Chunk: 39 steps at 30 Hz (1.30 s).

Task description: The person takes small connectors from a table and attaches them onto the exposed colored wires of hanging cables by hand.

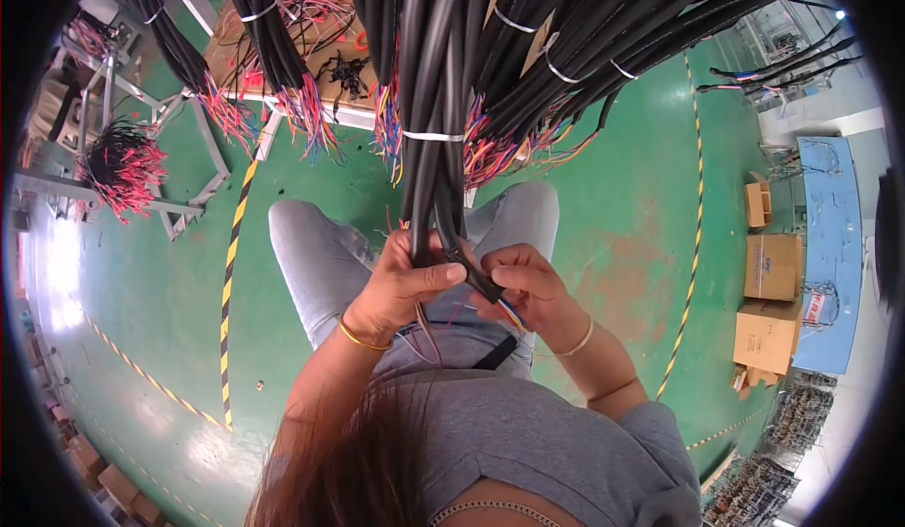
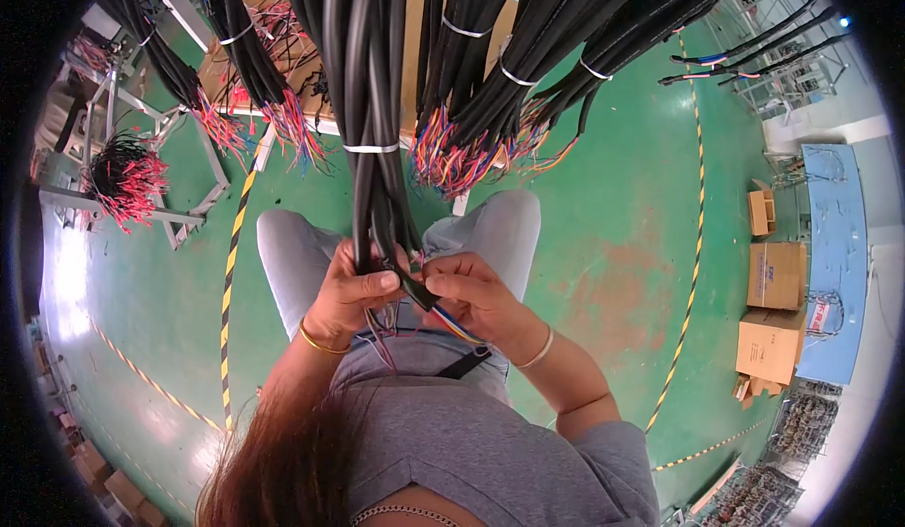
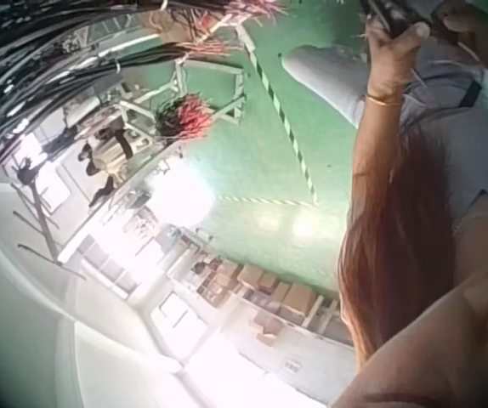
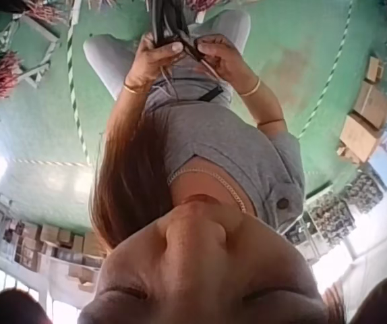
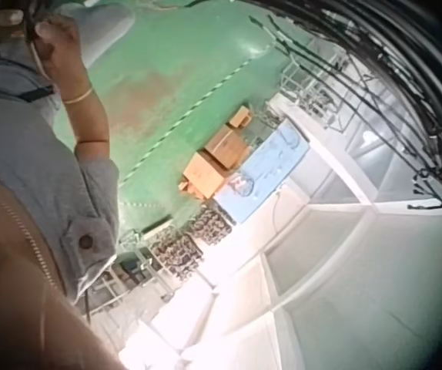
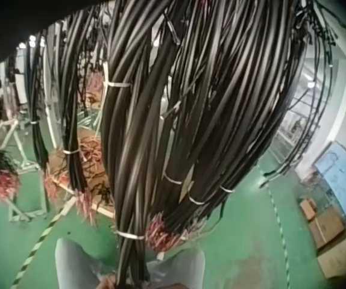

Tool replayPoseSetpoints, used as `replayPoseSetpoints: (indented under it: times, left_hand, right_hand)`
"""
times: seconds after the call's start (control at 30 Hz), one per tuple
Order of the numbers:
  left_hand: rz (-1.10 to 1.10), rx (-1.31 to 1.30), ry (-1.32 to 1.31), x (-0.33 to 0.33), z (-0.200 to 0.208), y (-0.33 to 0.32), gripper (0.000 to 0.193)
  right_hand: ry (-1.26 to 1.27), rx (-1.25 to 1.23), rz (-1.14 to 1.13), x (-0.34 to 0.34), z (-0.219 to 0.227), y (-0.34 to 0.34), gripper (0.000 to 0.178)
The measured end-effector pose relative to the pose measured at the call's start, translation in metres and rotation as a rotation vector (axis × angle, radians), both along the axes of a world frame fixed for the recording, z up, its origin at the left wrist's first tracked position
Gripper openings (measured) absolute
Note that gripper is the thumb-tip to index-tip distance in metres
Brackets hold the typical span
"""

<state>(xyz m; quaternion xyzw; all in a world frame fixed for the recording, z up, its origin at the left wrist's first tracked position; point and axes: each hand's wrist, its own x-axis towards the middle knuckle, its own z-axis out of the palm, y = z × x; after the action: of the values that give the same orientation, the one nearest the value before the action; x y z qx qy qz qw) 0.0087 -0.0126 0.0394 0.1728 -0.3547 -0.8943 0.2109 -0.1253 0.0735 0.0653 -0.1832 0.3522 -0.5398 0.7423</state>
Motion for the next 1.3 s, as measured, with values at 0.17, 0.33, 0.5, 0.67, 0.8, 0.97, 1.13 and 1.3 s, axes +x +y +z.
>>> replayPoseSetpoints:
  times: [0.17,0.33,0.5,0.67,0.8,0.97,1.13,1.3]
  left_hand:
    - [0.026,0.005,0.024,0.001,0.010,0.009,0.008]
    - [0.046,0.147,-0.225,-0.003,0.019,0.013,0.015]
    - [0.112,0.022,-0.441,-0.005,0.017,0.005,0.018]
    - [0.398,0.203,-0.224,0.007,0.006,-0.051,0.016]
    - [0.420,-0.148,-0.437,-0.021,0.002,-0.027,0.013]
    - [0.493,-0.414,-0.372,-0.019,-0.014,-0.012,0.013]
    - [0.387,-0.441,-0.422,-0.014,-0.009,-0.004,0.018]
    - [0.301,-0.416,-0.420,-0.013,0.009,-0.005,0.027]
  right_hand:
    - [-0.181,-0.007,-0.161,0.012,-0.011,0.019,0.026]
    - [0.863,-0.469,-0.069,-0.006,0.006,0.030,0.025]
    - [0.767,-0.612,-0.007,0.000,0.007,0.046,0.023]
    - [1.002,-0.636,-0.372,-0.030,-0.005,0.087,0.021]
    - [1.086,-0.394,-0.738,-0.030,-0.004,0.049,0.013]
    - [1.464,-0.530,-0.591,-0.011,0.002,-0.009,0.029]
    - [1.318,-0.484,-0.462,0.003,0.001,-0.032,0.031]
    - [1.475,-0.647,-0.478,0.001,-0.008,-0.020,0.019]
